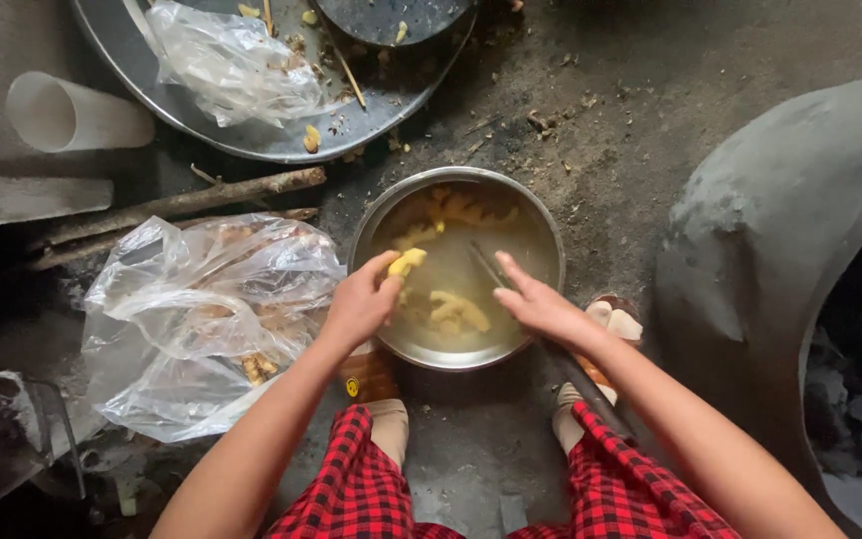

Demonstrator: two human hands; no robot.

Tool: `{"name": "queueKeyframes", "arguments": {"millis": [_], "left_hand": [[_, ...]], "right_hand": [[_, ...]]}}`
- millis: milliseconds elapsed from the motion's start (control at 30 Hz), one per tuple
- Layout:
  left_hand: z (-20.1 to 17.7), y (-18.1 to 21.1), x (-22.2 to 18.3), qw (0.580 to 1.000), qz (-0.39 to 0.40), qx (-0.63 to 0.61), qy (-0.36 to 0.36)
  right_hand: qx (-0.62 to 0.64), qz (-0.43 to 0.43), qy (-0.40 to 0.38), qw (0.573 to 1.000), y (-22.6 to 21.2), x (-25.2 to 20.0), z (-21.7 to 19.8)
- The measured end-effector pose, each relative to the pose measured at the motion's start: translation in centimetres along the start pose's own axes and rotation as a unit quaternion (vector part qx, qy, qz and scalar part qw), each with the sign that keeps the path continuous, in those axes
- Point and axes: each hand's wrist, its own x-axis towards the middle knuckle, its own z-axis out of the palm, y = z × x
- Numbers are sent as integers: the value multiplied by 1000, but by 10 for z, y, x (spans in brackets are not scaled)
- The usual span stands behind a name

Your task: Peeling the skin off ginger roots using a knife and placing them in a bowl of water.

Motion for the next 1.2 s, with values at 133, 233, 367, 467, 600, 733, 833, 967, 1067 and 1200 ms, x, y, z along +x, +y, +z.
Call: {"name": "queueKeyframes", "arguments": {"millis": [133, 233, 367, 467, 600, 733, 833, 967, 1067, 1200], "left_hand": [[33, -47, 40, 997, 48, 32, 46], [56, -100, 69, 956, 156, 210, 129], [64, -92, 63, 934, 185, 277, 132], [74, -90, 65, 915, 200, 338, 96], [73, -91, 69, 923, 164, 339, 80], [38, -55, 45, 982, 85, 156, 57], [28, -23, 7, 931, -19, -349, -109], [35, 3, -22, 870, -40, -453, -188], [44, 4, -26, 868, -31, -452, -205], [44, 4, -31, 862, -59, -454, -216]], "right_hand": [[-108, 45, -23, 993, -6, 5, 12], [-64, 62, -24, 996, 1, 9, 10], [-31, 90, -27, 995, 2, 5, 13], [-14, 59, -21, 998, 1, 0, 16], [29, -13, 16, 999, 9, -9, 10], [89, -73, 18, 993, 5, -18, 2], [108, -164, -4, 981, -11, -27, 1], [156, -225, -80, 959, -24, -41, 11], [141, -237, -95, 957, -45, -51, 11], [-29, -186, -66, 980, -66, -63, 2]]}}
